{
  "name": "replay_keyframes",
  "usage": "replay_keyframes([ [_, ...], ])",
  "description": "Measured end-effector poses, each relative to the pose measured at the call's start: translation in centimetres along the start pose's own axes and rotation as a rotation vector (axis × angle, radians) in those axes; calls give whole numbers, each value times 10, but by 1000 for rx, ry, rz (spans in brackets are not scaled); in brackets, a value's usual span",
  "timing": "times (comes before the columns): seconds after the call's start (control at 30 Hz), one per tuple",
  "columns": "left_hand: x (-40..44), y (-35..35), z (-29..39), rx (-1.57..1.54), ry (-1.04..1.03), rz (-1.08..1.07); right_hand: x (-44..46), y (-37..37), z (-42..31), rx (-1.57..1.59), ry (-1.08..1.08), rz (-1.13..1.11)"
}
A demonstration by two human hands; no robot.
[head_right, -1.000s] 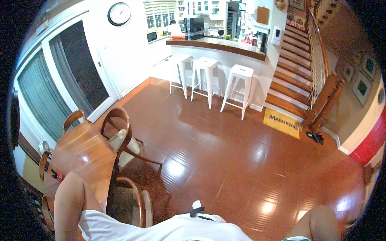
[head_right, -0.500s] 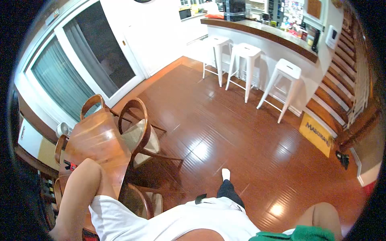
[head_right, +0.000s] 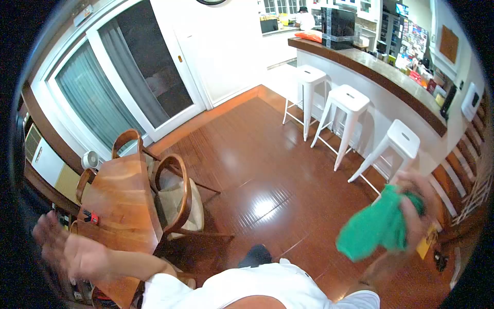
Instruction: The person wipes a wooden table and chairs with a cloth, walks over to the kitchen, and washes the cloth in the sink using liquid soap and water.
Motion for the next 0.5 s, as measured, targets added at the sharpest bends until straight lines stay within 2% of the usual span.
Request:
replay_keyframes([
  [0.07,-56,-17,-32,404,170,-350,39,-44,82,-164,-131,-204],
  [0.1,-83,-14,-53,657,237,-546,50,-74,120,-249,-99,-288],
  [0.13,-118,-36,-59,442,347,-375,57,-106,160,-335,-67,-373],
  [0.17,-142,-47,-71,476,431,-351,57,-136,198,-509,57,-418],
  [0.23,-184,-57,-96,545,600,-299,57,-190,253,-636,-7,-644],
  [0.33,-242,-66,-162,576,685,-234,32,-253,344,-702,-141,-832],
  [0.37,-253,-80,-183,540,712,-211,20,-267,370,-705,-267,-914],
  [0.4,-264,-95,-203,505,739,-191,6,-277,402,-695,-417,-1054],
  [0.43,-276,-109,-221,471,764,-173,-4,-287,418,-721,-391,-1167],
  [0.47,-287,-128,-239,451,788,-158,-20,-296,441,-770,-488,-1268],
  [0.5,-301,-150,-256,388,801,-149,-53,-293,506,-698,-513,-1337],
])
Point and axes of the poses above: each hand's wrist, its own x-axis towards the middle knuckle, its own y-axis out of the back of the hand, z = x × y, the point moved 1 cm from there along x, towards the middle knuckle, and after that the axes turned 7 degrees about -y, right-handed, at the moved point
